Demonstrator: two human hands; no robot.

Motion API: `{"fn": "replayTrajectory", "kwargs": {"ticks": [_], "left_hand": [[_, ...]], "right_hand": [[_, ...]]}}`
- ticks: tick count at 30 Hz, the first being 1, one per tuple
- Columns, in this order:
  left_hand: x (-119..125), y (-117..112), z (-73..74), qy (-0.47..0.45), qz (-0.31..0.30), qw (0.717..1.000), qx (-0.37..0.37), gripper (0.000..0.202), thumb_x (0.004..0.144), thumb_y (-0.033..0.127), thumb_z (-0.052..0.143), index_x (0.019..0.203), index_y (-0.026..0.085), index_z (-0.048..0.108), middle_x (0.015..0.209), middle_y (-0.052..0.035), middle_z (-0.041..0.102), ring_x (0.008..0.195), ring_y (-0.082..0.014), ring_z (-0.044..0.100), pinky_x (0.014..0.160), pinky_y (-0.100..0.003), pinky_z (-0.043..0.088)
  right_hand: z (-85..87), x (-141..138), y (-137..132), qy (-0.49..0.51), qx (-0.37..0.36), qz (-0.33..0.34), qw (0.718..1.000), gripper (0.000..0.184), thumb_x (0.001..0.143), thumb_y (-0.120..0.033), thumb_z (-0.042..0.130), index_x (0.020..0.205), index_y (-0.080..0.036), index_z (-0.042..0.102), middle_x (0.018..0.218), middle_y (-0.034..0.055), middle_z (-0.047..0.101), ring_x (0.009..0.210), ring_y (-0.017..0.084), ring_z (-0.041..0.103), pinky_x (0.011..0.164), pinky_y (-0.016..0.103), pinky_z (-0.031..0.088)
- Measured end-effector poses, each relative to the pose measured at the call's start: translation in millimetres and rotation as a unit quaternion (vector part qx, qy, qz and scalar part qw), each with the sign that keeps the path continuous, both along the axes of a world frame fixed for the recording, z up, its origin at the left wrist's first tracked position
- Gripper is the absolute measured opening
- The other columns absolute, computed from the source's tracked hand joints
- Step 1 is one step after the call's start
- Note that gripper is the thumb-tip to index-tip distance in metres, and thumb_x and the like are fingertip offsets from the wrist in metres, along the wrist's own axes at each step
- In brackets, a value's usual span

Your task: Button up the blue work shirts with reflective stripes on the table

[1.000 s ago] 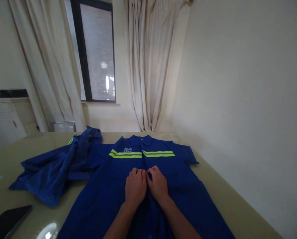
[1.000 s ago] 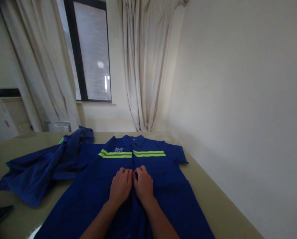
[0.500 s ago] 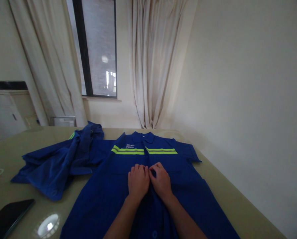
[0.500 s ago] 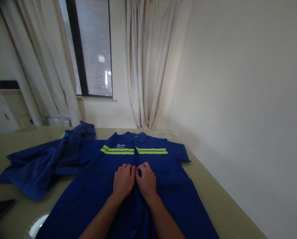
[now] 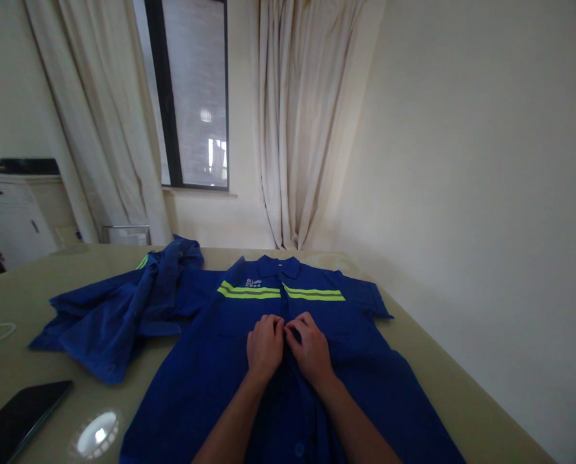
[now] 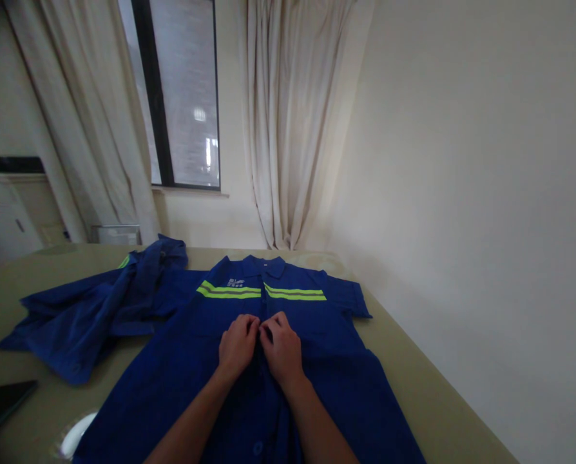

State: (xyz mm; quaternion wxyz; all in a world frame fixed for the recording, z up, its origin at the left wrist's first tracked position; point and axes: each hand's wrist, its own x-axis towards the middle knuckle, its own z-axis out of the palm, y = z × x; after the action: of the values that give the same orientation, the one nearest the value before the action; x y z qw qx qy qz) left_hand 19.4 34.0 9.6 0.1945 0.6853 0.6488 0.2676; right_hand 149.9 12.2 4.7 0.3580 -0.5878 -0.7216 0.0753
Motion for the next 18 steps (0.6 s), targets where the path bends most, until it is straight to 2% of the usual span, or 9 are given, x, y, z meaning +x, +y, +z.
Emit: {"fn": "replayTrajectory", "kwargs": {"ticks": [5,10,12,15,18], "left_hand": [[-0.1,0.1,-2.3,-0.025,-0.021,0.999,0.020,0.030,0.105,0.031,0.037,0.104,0.026,0.067,0.114,-0.0013,0.071,0.107,-0.0157,0.064,0.088,-0.027,0.042],[-0.5,-0.9,-2.5,-0.026,-0.050,0.998,0.041,0.032,0.103,0.021,0.038,0.108,0.027,0.068,0.117,-0.0009,0.071,0.110,-0.0157,0.063,0.093,-0.027,0.044],[0.4,-4.1,-3.8,-0.002,-0.065,0.997,0.052,0.034,0.100,0.016,0.039,0.115,0.027,0.068,0.124,-0.0015,0.070,0.116,-0.0166,0.061,0.098,-0.029,0.044],[3.6,-12.3,-8.1,0.077,-0.104,0.989,0.078,0.041,0.098,0.019,0.042,0.134,0.027,0.061,0.142,-0.0036,0.062,0.135,-0.0205,0.052,0.116,-0.039,0.034],[7.3,-22.9,-11.9,0.156,-0.149,0.973,0.080,0.050,0.099,0.028,0.043,0.149,0.025,0.049,0.159,-0.0056,0.044,0.150,-0.0254,0.035,0.124,-0.047,0.023]], "right_hand": [[1.8,-0.6,-0.4,0.038,-0.019,-0.004,0.999,0.021,0.099,-0.030,0.052,0.095,-0.025,0.072,0.101,0.0040,0.066,0.089,0.018,0.067,0.083,0.026,0.049],[-2.3,5.4,5.5,0.076,-0.027,-0.084,0.993,0.012,0.092,-0.031,0.061,0.086,-0.024,0.068,0.094,0.0038,0.069,0.088,0.021,0.067,0.085,0.031,0.050],[-5.7,10.3,10.5,0.104,-0.014,-0.087,0.991,0.007,0.088,-0.026,0.062,0.089,-0.023,0.068,0.094,0.0038,0.071,0.092,0.022,0.067,0.087,0.031,0.050],[-7.1,15.0,15.6,0.119,0.000,-0.077,0.990,0.027,0.089,-0.017,0.050,0.107,-0.022,0.069,0.106,0.0061,0.072,0.105,0.021,0.066,0.095,0.031,0.049],[-2.4,13.0,13.1,0.066,-0.043,-0.103,0.992,0.045,0.094,-0.013,0.038,0.128,-0.023,0.066,0.120,0.0079,0.070,0.112,0.019,0.066,0.098,0.028,0.047]]}}
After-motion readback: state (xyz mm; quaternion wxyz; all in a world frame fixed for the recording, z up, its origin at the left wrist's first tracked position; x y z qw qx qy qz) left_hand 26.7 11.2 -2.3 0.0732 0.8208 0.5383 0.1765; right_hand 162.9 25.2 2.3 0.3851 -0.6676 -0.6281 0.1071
